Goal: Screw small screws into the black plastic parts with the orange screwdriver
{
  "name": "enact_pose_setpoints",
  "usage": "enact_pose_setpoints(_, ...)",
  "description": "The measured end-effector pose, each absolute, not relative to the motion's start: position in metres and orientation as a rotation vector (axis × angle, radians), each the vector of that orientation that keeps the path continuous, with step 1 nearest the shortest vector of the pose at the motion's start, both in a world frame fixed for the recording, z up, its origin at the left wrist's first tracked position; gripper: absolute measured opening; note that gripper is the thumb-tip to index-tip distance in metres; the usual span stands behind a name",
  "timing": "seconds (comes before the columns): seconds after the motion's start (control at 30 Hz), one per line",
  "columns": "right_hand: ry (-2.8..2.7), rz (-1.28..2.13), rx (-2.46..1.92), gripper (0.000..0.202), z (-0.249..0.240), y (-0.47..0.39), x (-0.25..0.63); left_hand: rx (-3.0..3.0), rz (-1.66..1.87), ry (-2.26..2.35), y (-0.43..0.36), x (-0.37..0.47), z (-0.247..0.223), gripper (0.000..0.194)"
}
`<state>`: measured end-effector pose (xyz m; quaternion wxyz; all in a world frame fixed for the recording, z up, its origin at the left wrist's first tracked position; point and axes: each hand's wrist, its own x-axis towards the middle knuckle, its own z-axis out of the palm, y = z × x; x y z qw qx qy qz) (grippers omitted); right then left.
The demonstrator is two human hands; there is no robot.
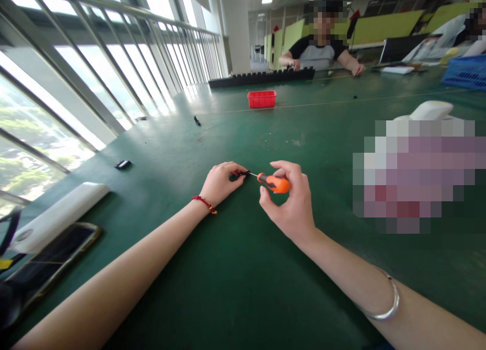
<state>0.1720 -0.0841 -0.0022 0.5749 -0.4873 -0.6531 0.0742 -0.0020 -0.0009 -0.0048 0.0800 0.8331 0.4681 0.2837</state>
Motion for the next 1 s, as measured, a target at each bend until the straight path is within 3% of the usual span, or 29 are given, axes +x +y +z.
enact_pose_setpoints(0.2,-1.6,0.205,-1.19,0.012,-0.0021,-0.0853,0.1713,2.488,0.847,1.403,-0.0002,-0.0019,-0.0046,0.02)
enact_pose_setpoints(0.4,-1.549,0.182,-1.129,0.033,-0.0009,-0.0836,0.1728,2.491,0.855,1.391,-0.0003,-0.0021,-0.0051,0.02)
enact_pose_setpoints(0.57,-1.649,0.249,-1.149,0.012,0.0,-0.0846,0.1719,2.488,0.853,1.398,-0.0003,-0.0021,-0.005,0.02)
enact_pose_setpoints(0.73,-1.542,0.189,-1.114,0.034,-0.0021,-0.0823,0.1735,2.483,0.852,1.408,-0.0002,-0.0017,-0.0047,0.019)
enact_pose_setpoints(0.9,-1.595,0.286,-1.199,0.014,-0.0021,-0.0833,0.1731,2.48,0.843,1.41,-0.0002,-0.0018,-0.005,0.019)
enact_pose_setpoints(1.0,-1.57,0.213,-1.151,0.018,-0.0015,-0.0837,0.172,2.486,0.845,1.412,0.0002,-0.0019,-0.0053,0.02)
